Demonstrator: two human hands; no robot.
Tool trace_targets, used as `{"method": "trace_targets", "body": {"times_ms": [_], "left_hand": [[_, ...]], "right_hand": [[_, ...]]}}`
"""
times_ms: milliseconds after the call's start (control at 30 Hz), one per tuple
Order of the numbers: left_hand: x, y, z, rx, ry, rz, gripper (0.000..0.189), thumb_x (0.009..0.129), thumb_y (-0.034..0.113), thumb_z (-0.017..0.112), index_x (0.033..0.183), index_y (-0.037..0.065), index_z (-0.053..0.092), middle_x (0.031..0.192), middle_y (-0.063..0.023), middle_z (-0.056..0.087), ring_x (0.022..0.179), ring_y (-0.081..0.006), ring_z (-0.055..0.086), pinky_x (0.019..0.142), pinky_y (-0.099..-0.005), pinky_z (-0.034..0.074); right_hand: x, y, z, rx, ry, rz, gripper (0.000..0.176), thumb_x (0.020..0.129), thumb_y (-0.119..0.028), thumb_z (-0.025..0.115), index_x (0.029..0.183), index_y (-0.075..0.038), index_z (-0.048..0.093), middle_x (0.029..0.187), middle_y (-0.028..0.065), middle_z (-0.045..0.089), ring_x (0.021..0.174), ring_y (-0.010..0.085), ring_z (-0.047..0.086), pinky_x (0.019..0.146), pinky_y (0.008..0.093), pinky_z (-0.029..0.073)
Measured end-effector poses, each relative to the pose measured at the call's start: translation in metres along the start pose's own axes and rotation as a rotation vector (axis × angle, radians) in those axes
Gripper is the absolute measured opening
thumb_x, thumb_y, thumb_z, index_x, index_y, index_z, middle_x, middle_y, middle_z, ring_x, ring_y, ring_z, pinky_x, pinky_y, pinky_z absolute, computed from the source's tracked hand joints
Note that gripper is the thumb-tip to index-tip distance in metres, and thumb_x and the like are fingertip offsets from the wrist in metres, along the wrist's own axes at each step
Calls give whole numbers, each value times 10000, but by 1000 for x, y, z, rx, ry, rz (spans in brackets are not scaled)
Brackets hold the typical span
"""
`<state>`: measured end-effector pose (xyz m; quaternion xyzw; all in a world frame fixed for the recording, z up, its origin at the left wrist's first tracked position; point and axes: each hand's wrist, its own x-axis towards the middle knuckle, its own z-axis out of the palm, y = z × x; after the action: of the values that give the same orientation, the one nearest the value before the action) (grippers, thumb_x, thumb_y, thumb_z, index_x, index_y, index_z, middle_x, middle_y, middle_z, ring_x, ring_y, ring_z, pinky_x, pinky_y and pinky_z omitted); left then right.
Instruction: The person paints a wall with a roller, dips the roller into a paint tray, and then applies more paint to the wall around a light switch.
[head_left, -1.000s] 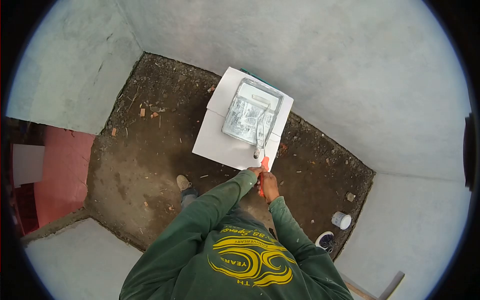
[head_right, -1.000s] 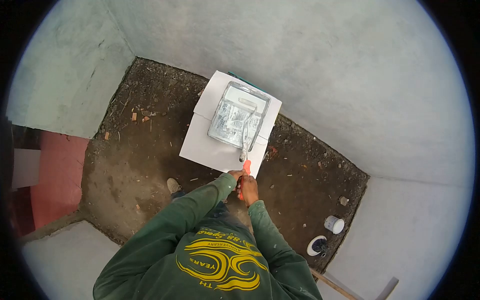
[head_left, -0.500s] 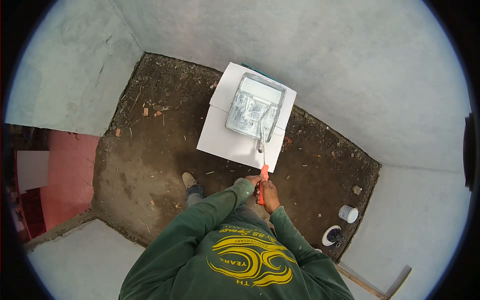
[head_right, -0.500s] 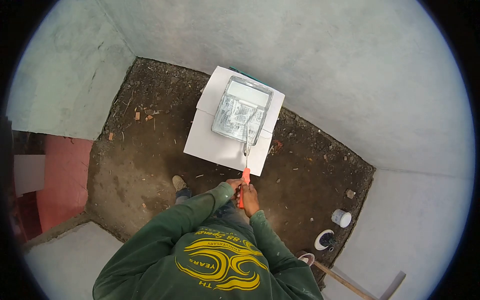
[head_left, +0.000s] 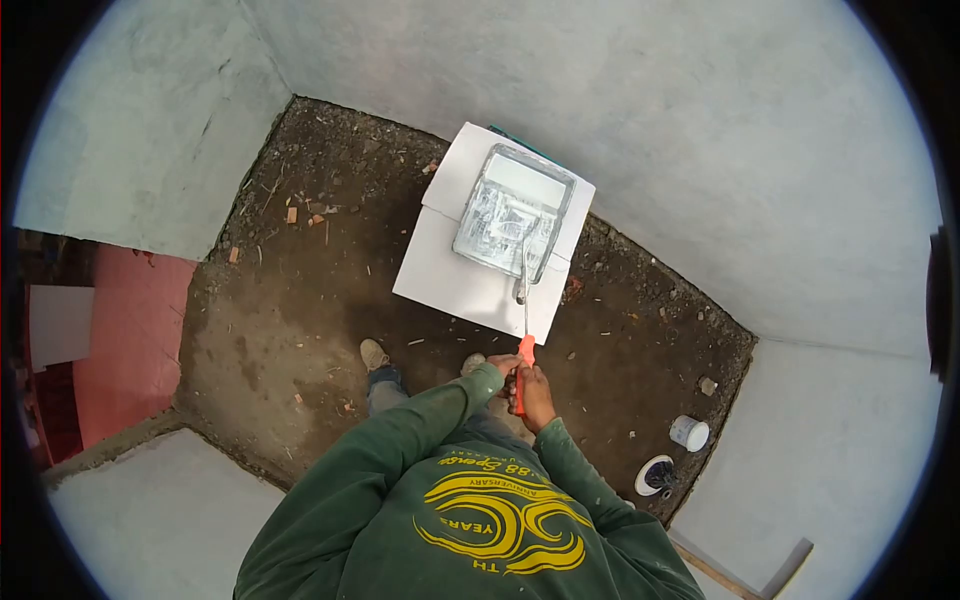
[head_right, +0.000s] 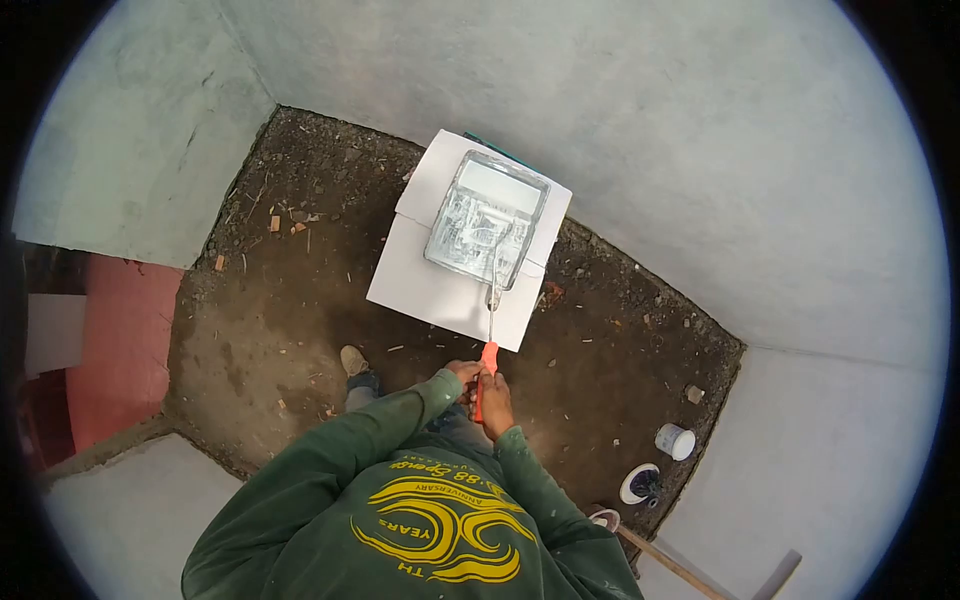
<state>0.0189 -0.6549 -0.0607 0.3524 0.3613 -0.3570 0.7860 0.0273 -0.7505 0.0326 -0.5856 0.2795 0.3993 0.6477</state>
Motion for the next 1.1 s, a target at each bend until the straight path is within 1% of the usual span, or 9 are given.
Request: {"method": "trace_targets", "body": {"times_ms": [133, 233, 400, 567, 700, 767, 833, 933, 1100], "left_hand": [[12, 24, -1, 207, -78, 79, 290, 887, 412, 486, 864, 132, 562, 598, -21, 532, 422, -142, 465, 344, -321, 337], [6, 40, 11, 264, -38, 55, 280, 906, 393, 457, 866, 133, 552, 633, -3, 532, 486, -139, 489, 429, -305, 383], [-27, 7, 20, 121, -108, 29, 248, 917, 365, 456, 884, 143, 561, 728, -15, 548, 568, -147, 520, 506, -291, 440], [-27, 1, 23, 97, -85, -59, 286, 901, 423, 460, 893, 159, 568, 697, -18, 550, 548, -137, 520, 479, -288, 428], [17, 19, 10, 215, -84, 8, 300, 897, 435, 450, 848, 157, 554, 660, -4, 542, 541, -146, 521, 525, -341, 436], [32, 27, 9, 357, -53, 32, 382, 890, 489, 399, 978, 172, 592, 810, -10, 579, 628, -158, 568, 635, -399, 488], [23, 29, 14, 289, -6, 13, 295, 908, 419, 432, 871, 151, 549, 705, -7, 561, 575, -158, 544, 600, -369, 454], [-7, 7, 12, 187, -162, -22, 308, 913, 400, 433, 940, 113, 543, 791, -51, 588, 592, -183, 578, 575, -375, 503], [-24, -22, 17, 15, -194, -130, 267, 906, 340, 455, 1008, 113, 550, 806, -77, 579, 609, -211, 594, 587, -381, 528]], "right_hand": [[18, -17, 1, -96, 75, -80, 267, 926, -339, 413, 864, -80, 431, 586, 19, 460, 401, 123, 425, 327, 271, 348], [9, -27, -3, -62, 26, -85, 255, 921, -330, 422, 870, -80, 437, 590, 21, 461, 405, 123, 426, 334, 271, 357], [-29, -8, -15, -54, 15, -69, 257, 928, -336, 415, 868, -88, 451, 600, 1, 450, 412, 106, 408, 340, 242, 334], [-20, 5, -23, -58, 31, -43, 283, 921, -366, 434, 874, -87, 443, 588, 22, 461, 403, 134, 432, 333, 272, 361], [9, -16, -18, -74, 39, -70, 282, 919, -366, 432, 867, -89, 444, 586, 20, 458, 405, 132, 432, 332, 271, 359], [11, -29, -15, -58, 23, -30, 285, 916, -371, 432, 859, -92, 441, 588, 19, 458, 408, 131, 433, 330, 268, 355], [6, -29, -15, -51, 11, -30, 294, 914, -382, 437, 851, -95, 442, 577, 14, 453, 405, 129, 433, 328, 270, 353], [-14, -6, -25, -49, -61, -22, 269, 918, -373, 414, 840, -118, 454, 588, -9, 445, 428, 102, 410, 356, 244, 332], [-35, 12, -39, -29, -109, 52, 278, 916, -384, 426, 838, -119, 454, 582, -1, 450, 432, 113, 422, 366, 252, 353]]}}
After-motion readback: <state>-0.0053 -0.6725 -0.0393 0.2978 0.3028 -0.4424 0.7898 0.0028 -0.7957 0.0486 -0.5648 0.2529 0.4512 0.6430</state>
